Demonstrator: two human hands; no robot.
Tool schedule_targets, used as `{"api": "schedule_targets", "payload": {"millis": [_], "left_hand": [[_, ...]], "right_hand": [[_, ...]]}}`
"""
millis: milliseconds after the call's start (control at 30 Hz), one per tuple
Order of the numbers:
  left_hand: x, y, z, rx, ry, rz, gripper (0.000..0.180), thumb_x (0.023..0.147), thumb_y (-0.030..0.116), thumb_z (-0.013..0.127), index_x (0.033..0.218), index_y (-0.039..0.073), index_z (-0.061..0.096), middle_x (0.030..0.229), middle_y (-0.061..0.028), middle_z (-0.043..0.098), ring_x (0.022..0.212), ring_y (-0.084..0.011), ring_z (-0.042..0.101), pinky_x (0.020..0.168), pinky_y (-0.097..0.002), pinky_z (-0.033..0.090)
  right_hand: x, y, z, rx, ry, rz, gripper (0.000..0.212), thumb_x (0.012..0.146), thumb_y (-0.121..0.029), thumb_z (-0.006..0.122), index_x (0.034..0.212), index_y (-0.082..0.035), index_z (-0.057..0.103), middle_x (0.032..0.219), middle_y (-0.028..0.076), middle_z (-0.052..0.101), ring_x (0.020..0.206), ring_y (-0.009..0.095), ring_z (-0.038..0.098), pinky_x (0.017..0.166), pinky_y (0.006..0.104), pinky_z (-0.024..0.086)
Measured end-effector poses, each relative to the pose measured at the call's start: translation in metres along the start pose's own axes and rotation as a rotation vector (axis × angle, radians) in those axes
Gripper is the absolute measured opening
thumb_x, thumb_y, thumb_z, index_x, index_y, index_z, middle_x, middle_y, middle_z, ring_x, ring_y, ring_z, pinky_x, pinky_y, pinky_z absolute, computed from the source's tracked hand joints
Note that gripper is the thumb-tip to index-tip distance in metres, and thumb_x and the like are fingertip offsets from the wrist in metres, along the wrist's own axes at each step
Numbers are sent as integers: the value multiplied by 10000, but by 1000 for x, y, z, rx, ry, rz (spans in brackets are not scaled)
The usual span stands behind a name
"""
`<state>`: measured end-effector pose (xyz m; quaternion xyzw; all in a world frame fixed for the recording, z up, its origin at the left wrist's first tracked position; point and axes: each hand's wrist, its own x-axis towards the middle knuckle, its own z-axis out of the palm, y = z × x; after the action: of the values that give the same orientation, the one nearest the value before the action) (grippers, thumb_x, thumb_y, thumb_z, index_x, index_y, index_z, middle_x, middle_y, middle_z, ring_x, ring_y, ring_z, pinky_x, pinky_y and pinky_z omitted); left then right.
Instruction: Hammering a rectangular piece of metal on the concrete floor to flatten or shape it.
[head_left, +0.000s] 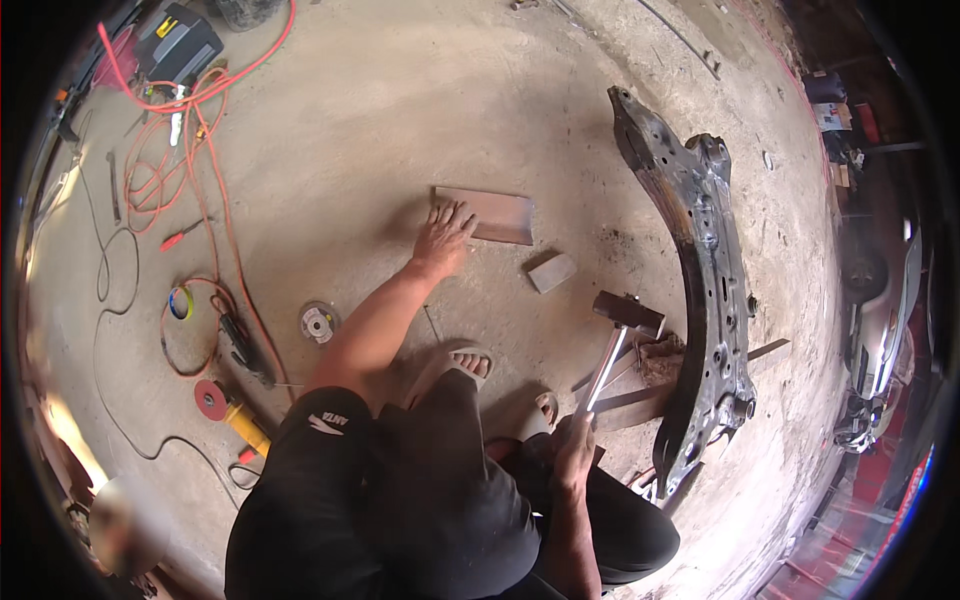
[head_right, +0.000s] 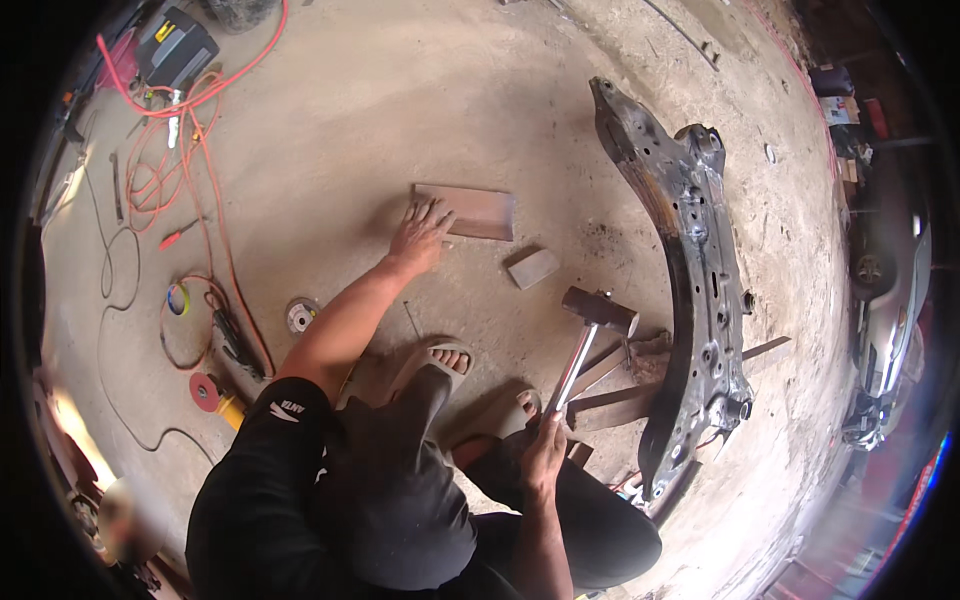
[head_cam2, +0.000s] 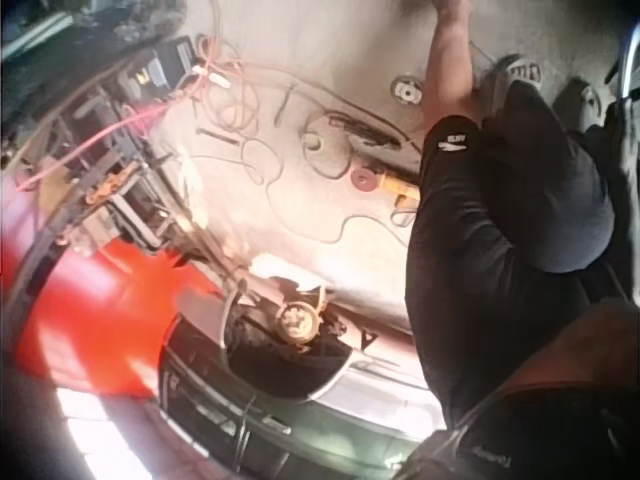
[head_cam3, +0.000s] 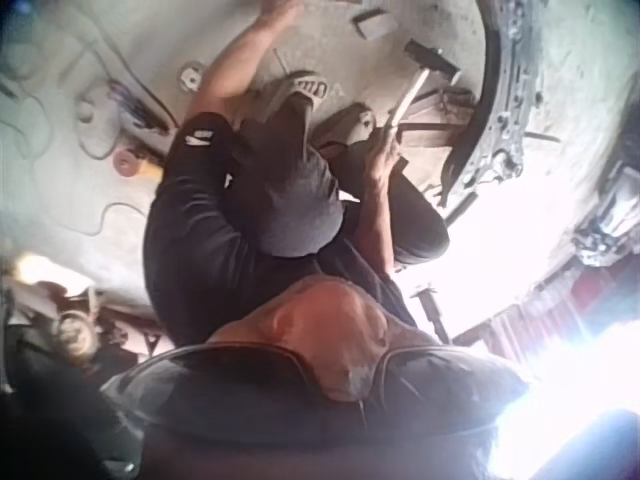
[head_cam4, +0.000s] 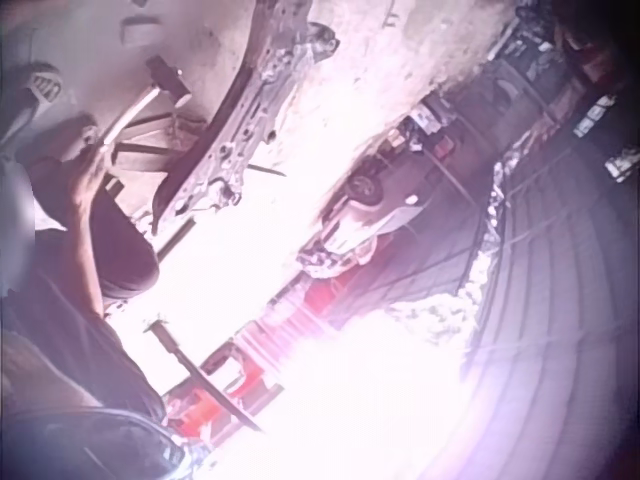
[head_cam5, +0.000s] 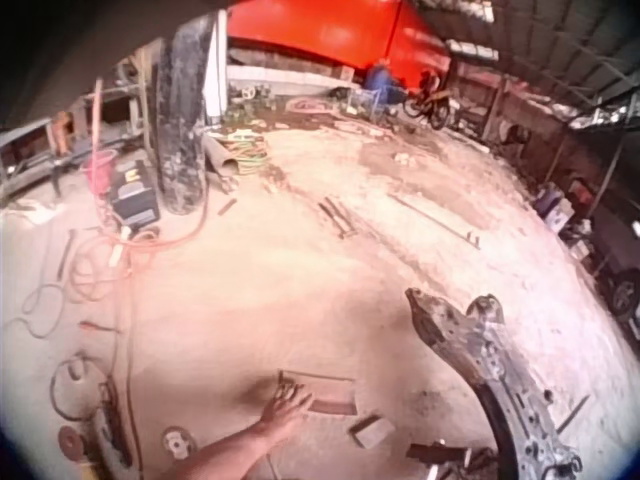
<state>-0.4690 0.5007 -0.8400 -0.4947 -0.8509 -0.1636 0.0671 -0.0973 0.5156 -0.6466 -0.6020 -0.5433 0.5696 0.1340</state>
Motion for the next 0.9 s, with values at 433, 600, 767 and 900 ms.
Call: {"api": "schedule_targets", "payload": {"millis": [433, 600, 767, 900], "left_hand": [[56, -57, -58, -445, -731, -284, 568, 867, 299, 701, 1375, 106, 534, 1307, -164, 598, 1261, -325, 532, 1046, -405, 431], [-23, -76, -144, -429, -166, -514, 558, 849, 317, 723, 1325, 72, 564, 1252, -181, 620, 1186, -319, 583, 1005, -402, 459], [-213, -116, -185, -564, -74, -638, 531, 856, 280, 711, 1303, 31, 569, 1156, -205, 655, 1007, -300, 677, 902, -404, 524], [-227, -108, -185, -655, -142, -683, 538, 878, 265, 684, 1335, 26, 531, 1144, -192, 661, 993, -280, 673, 896, -381, 521]], "right_hand": [[12, -58, 8, 226, -20, -23, 553, 1020, -577, 353, 795, -97, 513, 558, -21, 405, 406, 71, 359, 365, 235, 277], [-16, -84, 11, 85, 40, -258, 543, 1014, -581, 373, 734, -125, 467, 538, -39, 349, 398, 60, 296, 360, 241, 219], [-40, -124, 5, 171, 24, -416, 555, 1027, -568, 330, 823, -79, 494, 533, -21, 393, 393, 72, 362, 360, 230, 267], [-36, -202, -15, -6, 248, -803, 701, 982, -689, 219, 758, -97, 520, 517, -34, 400, 379, 55, 349, 349, 222, 267]]}}
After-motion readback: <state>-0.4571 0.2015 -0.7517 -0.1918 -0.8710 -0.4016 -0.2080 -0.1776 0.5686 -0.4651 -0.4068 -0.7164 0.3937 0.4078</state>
